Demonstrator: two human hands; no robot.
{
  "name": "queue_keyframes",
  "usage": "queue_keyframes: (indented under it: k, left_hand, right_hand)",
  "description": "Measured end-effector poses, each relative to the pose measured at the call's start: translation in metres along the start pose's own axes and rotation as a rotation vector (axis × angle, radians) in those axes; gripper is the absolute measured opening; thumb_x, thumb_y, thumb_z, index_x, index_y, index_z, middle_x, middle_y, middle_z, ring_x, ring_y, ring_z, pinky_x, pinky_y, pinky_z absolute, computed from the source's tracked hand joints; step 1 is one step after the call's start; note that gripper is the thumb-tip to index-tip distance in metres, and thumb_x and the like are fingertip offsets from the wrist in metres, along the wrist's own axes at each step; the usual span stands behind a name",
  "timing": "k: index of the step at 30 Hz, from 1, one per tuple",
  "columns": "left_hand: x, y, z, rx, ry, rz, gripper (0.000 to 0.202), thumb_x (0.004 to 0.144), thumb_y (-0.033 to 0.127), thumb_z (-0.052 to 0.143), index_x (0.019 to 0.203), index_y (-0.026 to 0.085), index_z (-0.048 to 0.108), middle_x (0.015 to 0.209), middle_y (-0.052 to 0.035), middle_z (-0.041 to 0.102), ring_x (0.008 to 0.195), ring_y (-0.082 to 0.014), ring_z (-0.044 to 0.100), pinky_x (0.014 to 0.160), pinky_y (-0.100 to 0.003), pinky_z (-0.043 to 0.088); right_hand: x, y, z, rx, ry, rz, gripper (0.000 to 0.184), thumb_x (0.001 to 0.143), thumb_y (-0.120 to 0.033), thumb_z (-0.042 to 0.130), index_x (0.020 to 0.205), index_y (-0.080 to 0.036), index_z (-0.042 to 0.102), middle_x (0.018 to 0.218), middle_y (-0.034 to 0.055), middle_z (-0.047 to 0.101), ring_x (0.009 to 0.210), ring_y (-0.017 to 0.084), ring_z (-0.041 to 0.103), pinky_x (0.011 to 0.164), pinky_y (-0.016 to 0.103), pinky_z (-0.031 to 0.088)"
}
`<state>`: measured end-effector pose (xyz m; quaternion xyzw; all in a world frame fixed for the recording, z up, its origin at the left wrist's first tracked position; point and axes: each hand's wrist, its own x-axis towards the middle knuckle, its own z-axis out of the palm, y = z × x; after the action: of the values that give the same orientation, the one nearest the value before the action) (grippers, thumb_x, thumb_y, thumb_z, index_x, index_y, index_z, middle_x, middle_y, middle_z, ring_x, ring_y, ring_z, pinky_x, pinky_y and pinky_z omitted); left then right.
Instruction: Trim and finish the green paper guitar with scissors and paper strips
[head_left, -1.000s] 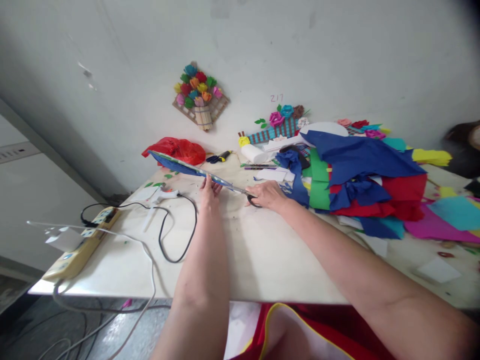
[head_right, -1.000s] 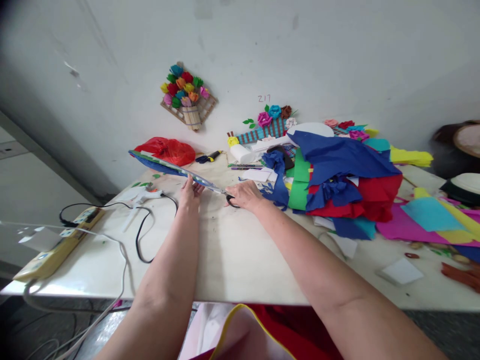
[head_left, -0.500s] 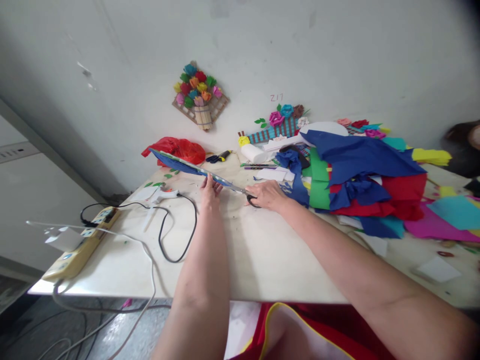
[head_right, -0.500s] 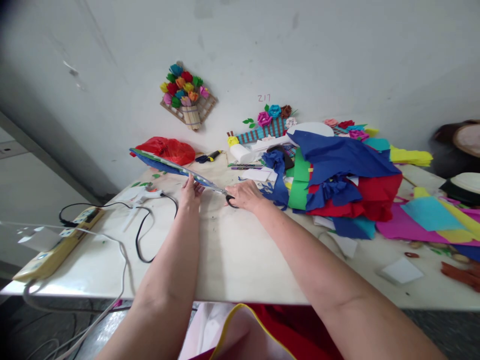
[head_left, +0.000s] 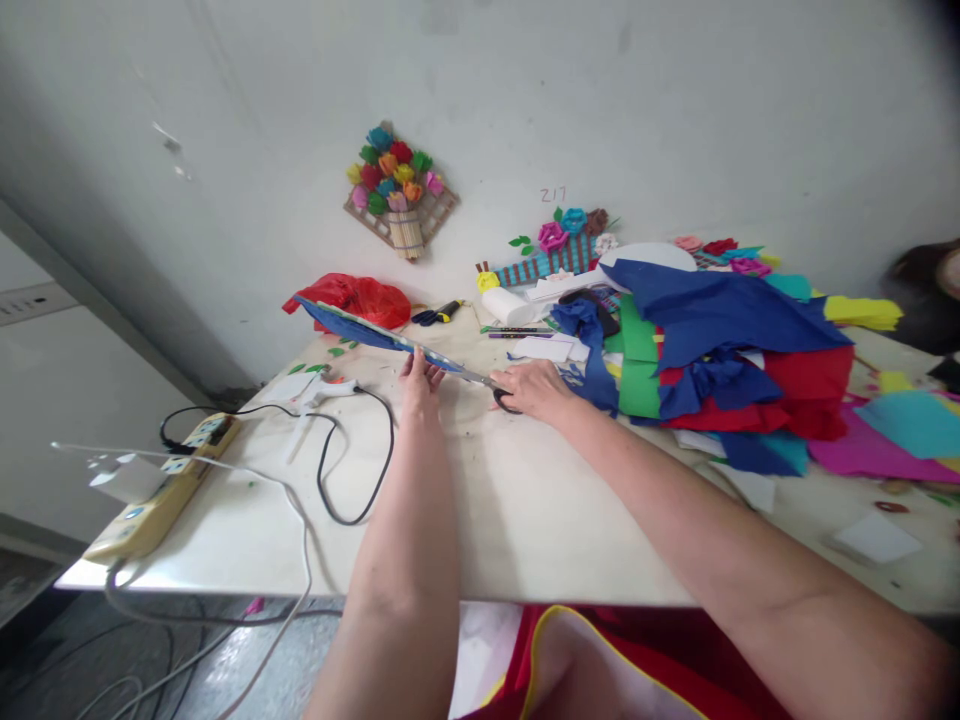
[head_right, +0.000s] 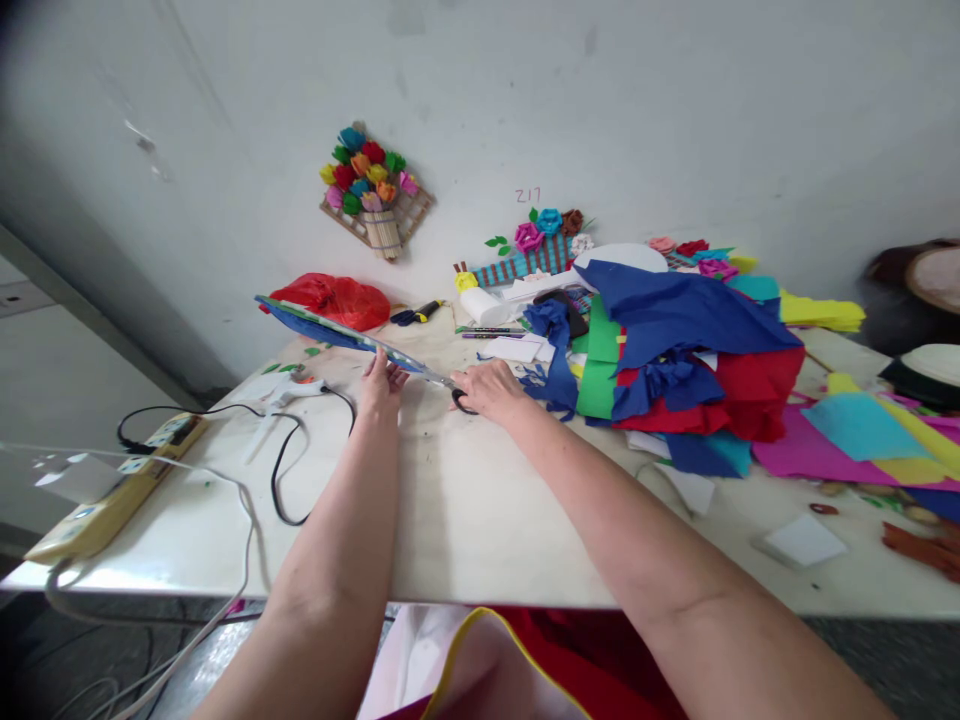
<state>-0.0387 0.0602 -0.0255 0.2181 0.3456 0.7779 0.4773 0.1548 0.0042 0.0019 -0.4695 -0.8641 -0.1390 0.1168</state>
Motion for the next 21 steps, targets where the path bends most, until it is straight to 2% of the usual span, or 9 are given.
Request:
queue_keyframes:
  k: [7, 15, 21]
  left_hand:
    - [-0.0012, 0.0002, -0.0005, 0.002, 0.003, 0.002, 0.028, 0.066, 0.033, 0.069, 0.082, 0.016, 0.054, 0.055, 0.0035, 0.053, 0.045, -0.0075, 0.053, 0.050, -0.019, 0.045]
    - [-0.0020, 0.0007, 0.0002, 0.003, 0.006, -0.010, 0.022, 0.069, 0.030, 0.066, 0.081, 0.016, 0.054, 0.055, 0.0027, 0.054, 0.046, -0.0087, 0.054, 0.052, -0.022, 0.047]
    - [-0.0018, 0.0000, -0.0010, -0.010, -0.028, 0.005, 0.021, 0.070, 0.029, 0.066, 0.079, 0.016, 0.053, 0.056, 0.0017, 0.055, 0.048, -0.0098, 0.056, 0.053, -0.023, 0.048]
  right_hand:
    - [0.0004, 0.0017, 0.0034, 0.013, 0.026, -0.021, 0.037, 0.075, -0.053, 0.050, 0.095, -0.024, 0.061, 0.084, 0.0035, 0.067, 0.079, 0.019, 0.059, 0.060, 0.027, 0.030]
    - [0.0021, 0.0070, 0.0088, 0.042, 0.029, -0.007, 0.035, 0.074, -0.054, 0.050, 0.093, -0.027, 0.061, 0.085, 0.0006, 0.068, 0.079, 0.018, 0.059, 0.059, 0.026, 0.030]
    - [0.0025, 0.0068, 0.0077, 0.053, 0.033, -0.010, 0.034, 0.074, -0.054, 0.050, 0.092, -0.028, 0.061, 0.086, -0.0002, 0.069, 0.081, 0.018, 0.060, 0.059, 0.026, 0.030]
